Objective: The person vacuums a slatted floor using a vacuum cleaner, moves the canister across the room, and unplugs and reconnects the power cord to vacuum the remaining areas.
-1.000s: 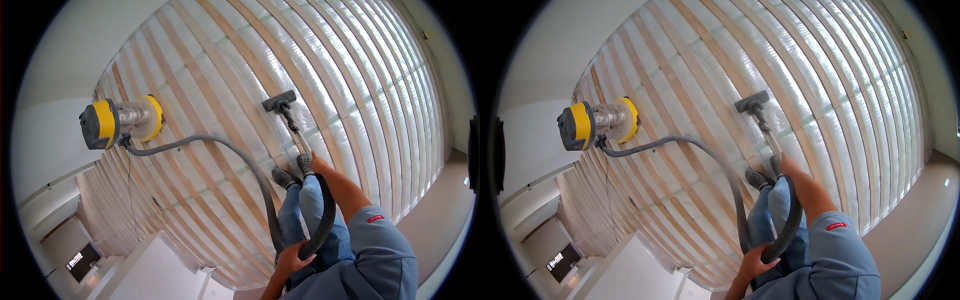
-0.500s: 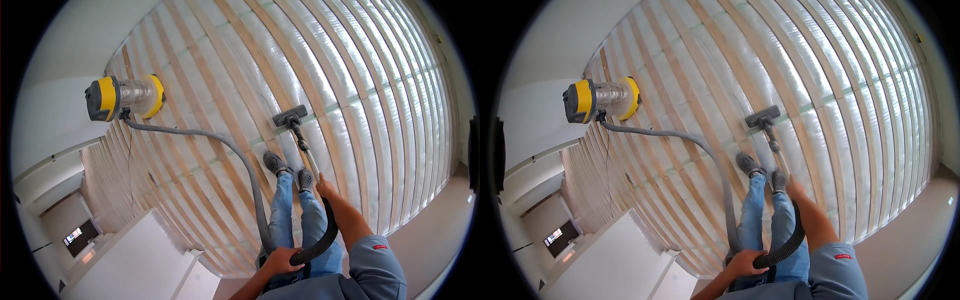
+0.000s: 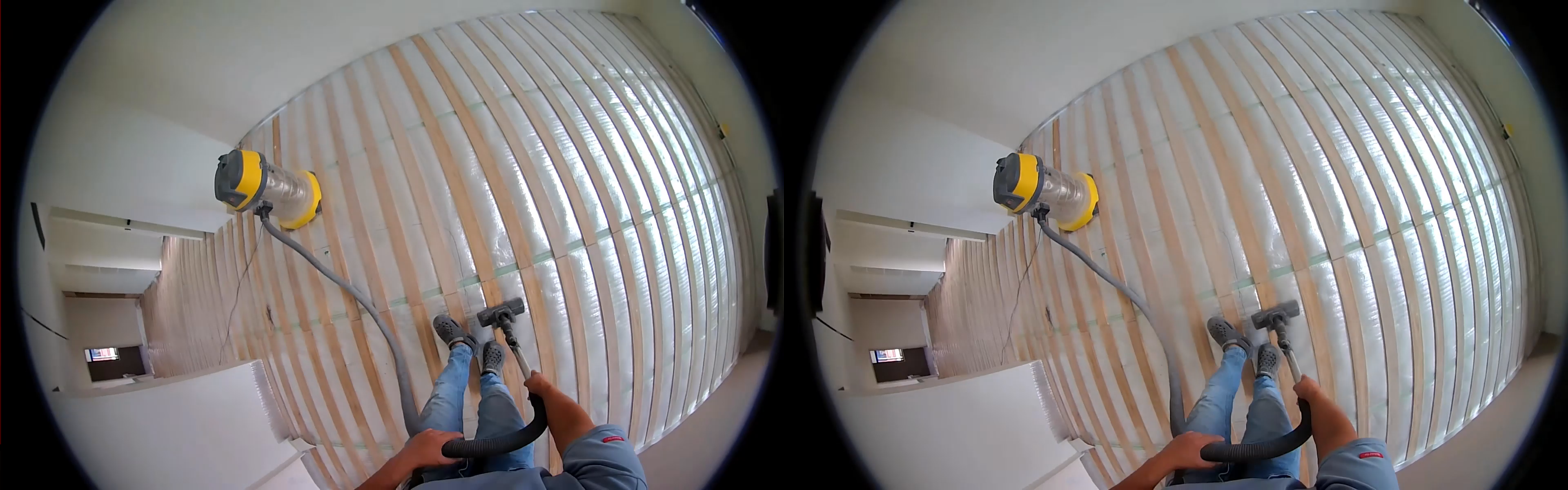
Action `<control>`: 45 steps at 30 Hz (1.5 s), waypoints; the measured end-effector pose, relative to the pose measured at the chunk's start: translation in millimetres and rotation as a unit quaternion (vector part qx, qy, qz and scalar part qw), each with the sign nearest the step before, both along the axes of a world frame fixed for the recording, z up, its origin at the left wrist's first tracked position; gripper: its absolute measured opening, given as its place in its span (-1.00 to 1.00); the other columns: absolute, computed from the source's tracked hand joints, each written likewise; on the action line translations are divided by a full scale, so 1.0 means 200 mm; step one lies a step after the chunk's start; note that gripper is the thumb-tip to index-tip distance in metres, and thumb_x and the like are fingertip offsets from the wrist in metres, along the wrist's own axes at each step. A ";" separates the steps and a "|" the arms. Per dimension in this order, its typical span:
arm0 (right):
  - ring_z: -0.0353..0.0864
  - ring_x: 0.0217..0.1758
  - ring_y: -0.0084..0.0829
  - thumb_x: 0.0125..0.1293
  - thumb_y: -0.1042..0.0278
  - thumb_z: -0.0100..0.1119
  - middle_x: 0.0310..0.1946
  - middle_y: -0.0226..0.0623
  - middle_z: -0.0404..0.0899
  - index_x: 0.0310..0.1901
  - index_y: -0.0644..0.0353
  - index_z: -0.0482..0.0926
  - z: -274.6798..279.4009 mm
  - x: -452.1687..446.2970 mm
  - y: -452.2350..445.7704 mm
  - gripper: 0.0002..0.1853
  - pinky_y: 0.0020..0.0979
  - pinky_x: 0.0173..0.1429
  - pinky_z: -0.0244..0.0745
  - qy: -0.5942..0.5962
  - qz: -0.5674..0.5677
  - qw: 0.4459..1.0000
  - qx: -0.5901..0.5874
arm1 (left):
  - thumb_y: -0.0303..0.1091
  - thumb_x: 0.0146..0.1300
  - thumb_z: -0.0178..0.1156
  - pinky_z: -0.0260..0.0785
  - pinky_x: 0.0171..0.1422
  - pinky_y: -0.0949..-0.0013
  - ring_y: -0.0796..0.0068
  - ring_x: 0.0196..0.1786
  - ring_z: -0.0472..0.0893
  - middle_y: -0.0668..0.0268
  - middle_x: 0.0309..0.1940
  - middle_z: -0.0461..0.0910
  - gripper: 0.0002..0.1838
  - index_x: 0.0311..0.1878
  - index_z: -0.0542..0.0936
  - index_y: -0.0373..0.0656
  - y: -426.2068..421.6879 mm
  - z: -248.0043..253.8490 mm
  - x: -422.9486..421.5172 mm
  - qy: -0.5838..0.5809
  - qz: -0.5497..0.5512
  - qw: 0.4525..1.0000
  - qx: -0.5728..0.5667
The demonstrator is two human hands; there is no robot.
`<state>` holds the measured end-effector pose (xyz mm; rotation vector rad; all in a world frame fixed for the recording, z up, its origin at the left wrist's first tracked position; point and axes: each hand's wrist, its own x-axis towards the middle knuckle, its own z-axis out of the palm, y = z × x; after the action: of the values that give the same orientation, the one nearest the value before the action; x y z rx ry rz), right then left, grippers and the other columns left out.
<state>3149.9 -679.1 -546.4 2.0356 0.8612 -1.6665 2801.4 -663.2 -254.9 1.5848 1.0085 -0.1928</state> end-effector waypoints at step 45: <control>0.52 -0.58 -0.21 0.26 0.19 0.18 -0.58 -0.22 0.39 -0.32 0.19 0.43 0.96 -0.89 3.84 -0.76 -0.19 -0.45 0.55 0.197 -0.218 0.941 0.168 | 0.14 -0.05 0.40 0.46 -0.07 0.04 0.07 -0.18 0.68 0.17 -0.30 0.70 -0.46 -0.05 0.62 0.03 3.11 0.82 -1.33 0.037 0.301 0.937 0.175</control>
<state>2971.9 88.8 -354.6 2.2771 0.9166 -2.3725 2535.3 -40.8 -90.4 1.5052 1.6049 0.3712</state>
